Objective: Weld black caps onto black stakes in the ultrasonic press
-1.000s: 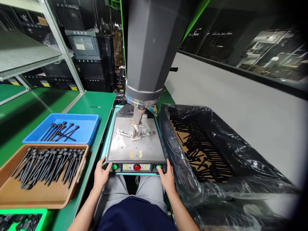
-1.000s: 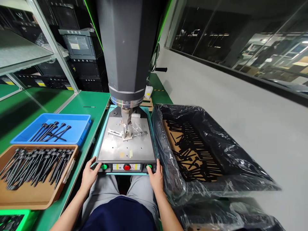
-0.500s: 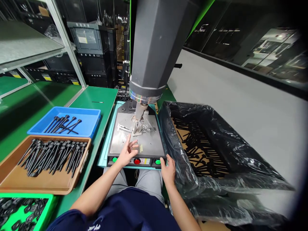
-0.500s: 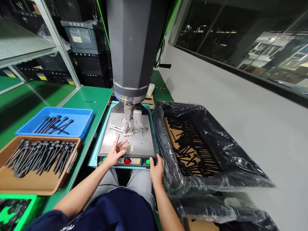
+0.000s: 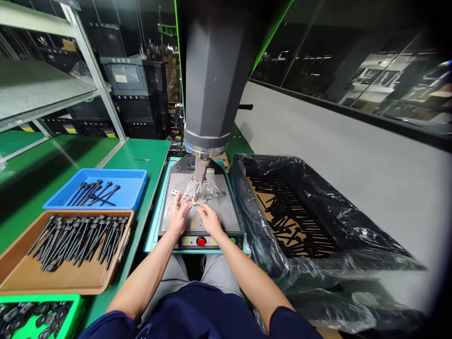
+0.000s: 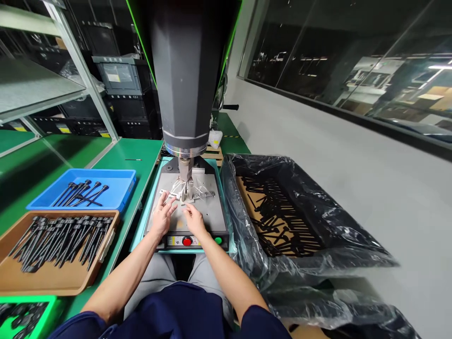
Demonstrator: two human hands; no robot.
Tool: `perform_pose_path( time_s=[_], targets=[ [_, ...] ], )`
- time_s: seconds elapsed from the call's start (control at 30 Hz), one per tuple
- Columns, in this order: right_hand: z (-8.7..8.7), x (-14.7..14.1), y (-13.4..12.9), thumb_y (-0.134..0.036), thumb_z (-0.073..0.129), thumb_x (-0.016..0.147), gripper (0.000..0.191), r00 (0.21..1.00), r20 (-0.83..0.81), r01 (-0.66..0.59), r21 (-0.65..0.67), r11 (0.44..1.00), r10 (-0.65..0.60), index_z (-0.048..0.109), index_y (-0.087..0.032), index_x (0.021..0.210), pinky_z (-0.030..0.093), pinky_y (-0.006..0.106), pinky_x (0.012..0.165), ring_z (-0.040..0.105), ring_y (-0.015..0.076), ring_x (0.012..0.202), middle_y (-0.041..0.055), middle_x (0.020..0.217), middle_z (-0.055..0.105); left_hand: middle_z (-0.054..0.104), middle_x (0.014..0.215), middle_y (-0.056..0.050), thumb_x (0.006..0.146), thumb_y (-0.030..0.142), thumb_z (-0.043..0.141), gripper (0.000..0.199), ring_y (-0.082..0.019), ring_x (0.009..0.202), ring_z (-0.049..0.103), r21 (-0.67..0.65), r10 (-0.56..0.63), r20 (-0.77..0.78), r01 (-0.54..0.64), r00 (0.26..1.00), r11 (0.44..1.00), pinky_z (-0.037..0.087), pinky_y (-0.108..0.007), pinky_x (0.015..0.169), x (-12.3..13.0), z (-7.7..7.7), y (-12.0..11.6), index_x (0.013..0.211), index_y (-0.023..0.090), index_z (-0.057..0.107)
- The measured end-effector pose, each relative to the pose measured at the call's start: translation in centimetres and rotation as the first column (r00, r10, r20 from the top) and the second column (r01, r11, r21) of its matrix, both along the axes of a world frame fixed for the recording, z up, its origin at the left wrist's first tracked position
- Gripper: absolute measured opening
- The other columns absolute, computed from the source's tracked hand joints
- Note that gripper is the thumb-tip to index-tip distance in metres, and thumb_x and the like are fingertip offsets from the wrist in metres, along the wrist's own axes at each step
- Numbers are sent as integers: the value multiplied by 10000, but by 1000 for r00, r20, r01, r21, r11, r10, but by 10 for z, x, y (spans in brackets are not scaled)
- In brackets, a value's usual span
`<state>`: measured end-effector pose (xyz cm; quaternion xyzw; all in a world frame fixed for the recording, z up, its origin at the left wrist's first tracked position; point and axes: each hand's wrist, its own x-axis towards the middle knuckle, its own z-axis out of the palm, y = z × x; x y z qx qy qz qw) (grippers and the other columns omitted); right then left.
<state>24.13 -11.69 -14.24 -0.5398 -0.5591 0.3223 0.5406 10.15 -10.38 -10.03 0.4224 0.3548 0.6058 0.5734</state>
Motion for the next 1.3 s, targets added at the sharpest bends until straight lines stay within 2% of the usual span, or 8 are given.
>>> perform_pose_path(
  time_s=[0.1, 0.37, 0.53, 0.63, 0.83, 0.93, 1.07, 1.3],
  targets=[
    [17, -12, 29, -336, 508, 872, 400, 999, 15, -41, 32, 999, 40, 570, -186, 1238, 544, 347, 749, 670, 191, 767, 43, 901, 726, 249, 1583, -106, 840, 385, 640, 668, -267, 1316, 473, 98, 62, -81, -53, 995, 994, 472, -378, 1001, -8, 3, 1, 1442, 294, 365],
    [54, -15, 60, -350, 454, 899, 344, 963, 15, 265, 149, 953, -270, 597, -182, 1162, 510, 360, 791, 621, 200, 781, 43, 827, 658, 264, 1580, -99, 827, 382, 667, 697, -282, 1289, 496, 230, 88, -223, -35, 971, 973, 486, -390, 975, -22, 24, 13, 1454, 310, 370],
    [66, -10, 73, -377, 551, 846, 372, 870, 162, 398, 328, 857, -466, 642, -174, 1144, 404, 428, 1005, 519, 268, 1112, 133, 1131, 550, 258, 1581, -112, 816, 377, 687, 695, -270, 1231, 541, 259, 24, -184, 25, 983, 965, 516, -372, 924, -19, 36, 18, 1443, 307, 394],
    [70, -8, 86, -379, 615, 809, 360, 877, 220, 357, 299, 885, -428, 670, -171, 1097, 354, 453, 1050, 482, 290, 1163, 145, 1184, 540, 278, 1572, -119, 806, 384, 698, 707, -273, 1220, 543, 263, 1, -195, 52, 981, 963, 529, -372, 902, -19, 39, 20, 1441, 292, 402],
    [77, 0, 102, -330, 566, 836, 238, 928, 187, 273, 246, 930, -322, 678, -171, 973, 405, 425, 999, 545, 263, 1082, 122, 1090, 628, 279, 1571, -121, 804, 381, 699, 704, -277, 1235, 532, 272, 0, -206, 57, 979, 961, 538, -372, 892, -22, 42, 22, 1438, 289, 406],
    [80, 2, 96, -339, 523, 870, 242, 933, 177, 249, 309, 918, -313, 652, -181, 1000, 404, 418, 1015, 540, 250, 1129, 122, 1171, 615, 292, 1566, -119, 802, 376, 701, 689, -274, 1220, 546, 278, 11, -198, 46, 980, 959, 533, -386, 905, -23, 45, 22, 1428, 298, 421],
    [78, 1, 68, -359, 471, 918, 286, 935, 172, 224, 396, 891, -311, 617, -174, 1080, 375, 438, 1065, 494, 248, 1232, 148, 1274, 568, 341, 1541, -121, 804, 365, 698, 657, -267, 1188, 574, 258, 8, -183, 40, 983, 965, 515, -414, 946, -24, 45, 15, 1409, 292, 452],
    [54, 4, 13, -368, 480, 922, 280, 939, 167, 219, 381, 898, -300, 612, -190, 1092, 356, 483, 1100, 394, 264, 1355, 146, 1442, 435, 448, 1474, -131, 798, 354, 693, 605, -275, 1199, 575, 166, 13, -218, 24, 976, 986, 489, -436, 980, -35, 22, 0, 1363, 255, 503]
  ],
)
